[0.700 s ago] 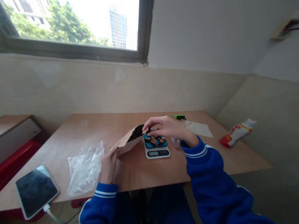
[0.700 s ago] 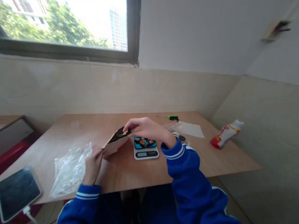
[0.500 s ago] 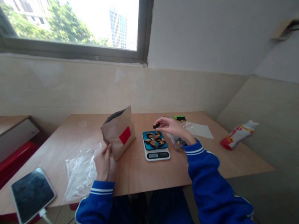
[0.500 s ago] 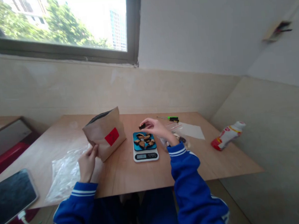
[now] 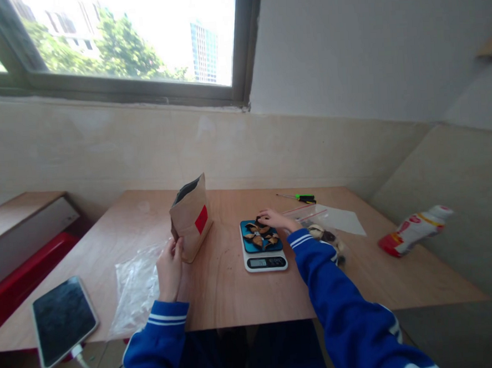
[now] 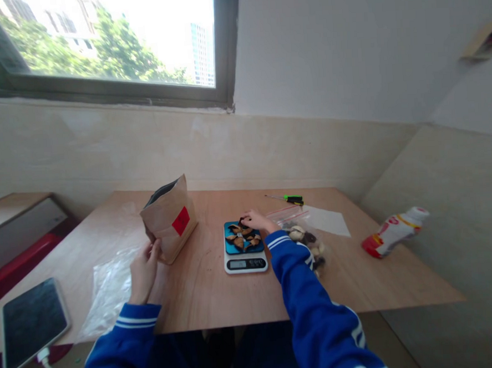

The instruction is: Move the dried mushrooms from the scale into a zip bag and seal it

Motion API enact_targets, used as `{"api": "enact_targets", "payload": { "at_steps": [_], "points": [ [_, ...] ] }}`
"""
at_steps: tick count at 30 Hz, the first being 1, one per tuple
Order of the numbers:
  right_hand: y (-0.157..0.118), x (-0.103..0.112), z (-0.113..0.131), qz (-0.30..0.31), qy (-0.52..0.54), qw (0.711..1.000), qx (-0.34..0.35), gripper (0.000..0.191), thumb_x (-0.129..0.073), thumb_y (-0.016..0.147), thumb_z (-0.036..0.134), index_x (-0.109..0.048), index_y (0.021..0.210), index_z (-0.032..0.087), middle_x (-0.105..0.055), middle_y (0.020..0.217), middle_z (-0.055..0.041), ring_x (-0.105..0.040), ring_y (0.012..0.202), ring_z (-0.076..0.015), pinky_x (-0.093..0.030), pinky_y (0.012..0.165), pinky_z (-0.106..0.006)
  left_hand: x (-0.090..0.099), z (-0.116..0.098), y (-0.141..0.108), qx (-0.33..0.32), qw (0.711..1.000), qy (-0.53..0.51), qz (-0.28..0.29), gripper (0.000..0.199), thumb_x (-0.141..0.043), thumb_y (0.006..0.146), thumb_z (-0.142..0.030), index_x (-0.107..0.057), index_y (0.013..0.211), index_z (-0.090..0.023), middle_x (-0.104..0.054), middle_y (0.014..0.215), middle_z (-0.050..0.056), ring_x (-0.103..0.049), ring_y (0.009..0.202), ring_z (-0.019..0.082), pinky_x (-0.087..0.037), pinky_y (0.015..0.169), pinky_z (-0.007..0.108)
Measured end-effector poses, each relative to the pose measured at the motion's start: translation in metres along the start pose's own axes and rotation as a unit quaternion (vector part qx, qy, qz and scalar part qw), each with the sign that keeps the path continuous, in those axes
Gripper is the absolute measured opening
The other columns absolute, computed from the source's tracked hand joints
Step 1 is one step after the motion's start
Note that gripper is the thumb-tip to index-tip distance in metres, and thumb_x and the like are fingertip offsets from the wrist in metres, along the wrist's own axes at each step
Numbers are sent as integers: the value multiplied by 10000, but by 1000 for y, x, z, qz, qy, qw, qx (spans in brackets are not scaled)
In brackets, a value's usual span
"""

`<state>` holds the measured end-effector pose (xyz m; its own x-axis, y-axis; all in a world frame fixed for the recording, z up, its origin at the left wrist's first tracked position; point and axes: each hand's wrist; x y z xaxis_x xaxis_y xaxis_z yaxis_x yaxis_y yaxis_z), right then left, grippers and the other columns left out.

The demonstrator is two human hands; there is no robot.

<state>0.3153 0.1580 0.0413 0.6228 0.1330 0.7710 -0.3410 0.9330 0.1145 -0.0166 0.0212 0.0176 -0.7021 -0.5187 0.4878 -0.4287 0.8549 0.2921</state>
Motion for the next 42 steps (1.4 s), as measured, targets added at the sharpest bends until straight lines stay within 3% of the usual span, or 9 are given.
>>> {"api": "enact_targets", "payload": {
  "at_steps": [5, 10, 15, 19, 22, 26, 33, 39, 42],
  "points": [
    [-14, 2, 0, -40, -15, 999, -8, 281, -623, 806, 298, -685, 1040, 155, -658, 1162, -148, -582, 1128, -254, -396, 1031, -446, 2, 8, -5, -4, 1000, -4, -4, 537, -450, 853, -495, -548, 1249, -146, -612, 1261, 158, -557, 1175, 300, -429, 963, 413],
    [-46, 17, 12, -82, -8, 996, 14, 371, -506, 880, 319, -599, 1208, 170, -567, 1289, -133, -496, 1240, -220, -348, 1083, -407, 9, 6, -12, -43, 999, 5, -12, 553, -409, 863, -514, -554, 1222, -119, -597, 1264, 179, -537, 1198, 290, -400, 1010, 432],
    [-94, 26, 35, -123, 12, 991, 48, 345, -431, 923, 327, -617, 1165, 167, -593, 1232, -119, -510, 1202, -210, -357, 1069, -399, 14, 9, -18, -82, 996, 34, -18, 543, -402, 841, -510, -577, 1150, -99, -613, 1202, 189, -546, 1168, 299, -396, 1017, 443],
    [-144, 23, 48, -180, 55, 981, 51, 293, -454, 925, 338, -650, 1106, 217, -618, 1200, -87, -523, 1185, -216, -360, 1062, -415, 24, 33, -25, -67, 989, 122, -43, 527, -390, 816, -473, -599, 1123, -99, -629, 1097, 184, -568, 1073, 328, -427, 956, 485],
    [-181, 13, 50, -225, 97, 970, 11, 285, -456, 927, 361, -669, 1067, 234, -627, 1186, -83, -534, 1172, -225, -416, 1011, -406, 29, 54, -29, -16, 985, 174, -3, 523, -426, 760, -474, -648, 1071, -116, -626, 920, 146, -611, 900, 317, -464, 883, 489],
    [-214, -2, 48, -256, 139, 956, -36, 283, -463, 920, 391, -687, 1009, 243, -661, 1124, -87, -573, 1118, -238, -465, 953, -409, 30, 64, -30, 0, 988, 148, 47, 522, -443, 719, -505, -685, 996, -136, -592, 807, 100, -625, 744, 268, -510, 787, 434],
    [-230, -7, 47, -261, 164, 948, -73, 285, -487, 903, 415, -689, 1005, 242, -677, 1106, -87, -590, 1102, -246, -488, 924, -394, 34, 56, -28, 49, 993, 99, 33, 502, -490, 659, -591, -675, 845, -163, -641, 838, 103, -653, 701, 260, -528, 715, 414],
    [-230, -10, 53, -244, 186, 948, -88, 311, -492, 889, 451, -695, 989, 237, -693, 1077, -84, -603, 1079, -258, -496, 910, -400, 37, 53, -34, 69, 993, 88, 50, 441, -513, 641, -558, -664, 760, -161, -648, 849, 117, -650, 674, 254, -523, 663, 389],
    [-230, -13, 60, -231, 190, 949, -95, 319, -491, 888, 463, -694, 993, 240, -695, 1078, -82, -606, 1072, -262, -494, 911, -403, 40, 43, -39, 60, 993, 94, 25, 386, -511, 685, -524, -656, 771, -176, -656, 794, 80, -635, 682, 239, -505, 688, 375]
  ]
}}
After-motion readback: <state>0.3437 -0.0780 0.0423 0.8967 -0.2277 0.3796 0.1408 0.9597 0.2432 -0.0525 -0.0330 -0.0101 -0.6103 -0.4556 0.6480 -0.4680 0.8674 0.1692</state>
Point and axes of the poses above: each hand's wrist, its own y-axis towards the middle knuckle, its own x-axis out of the back of the hand, z = x × y
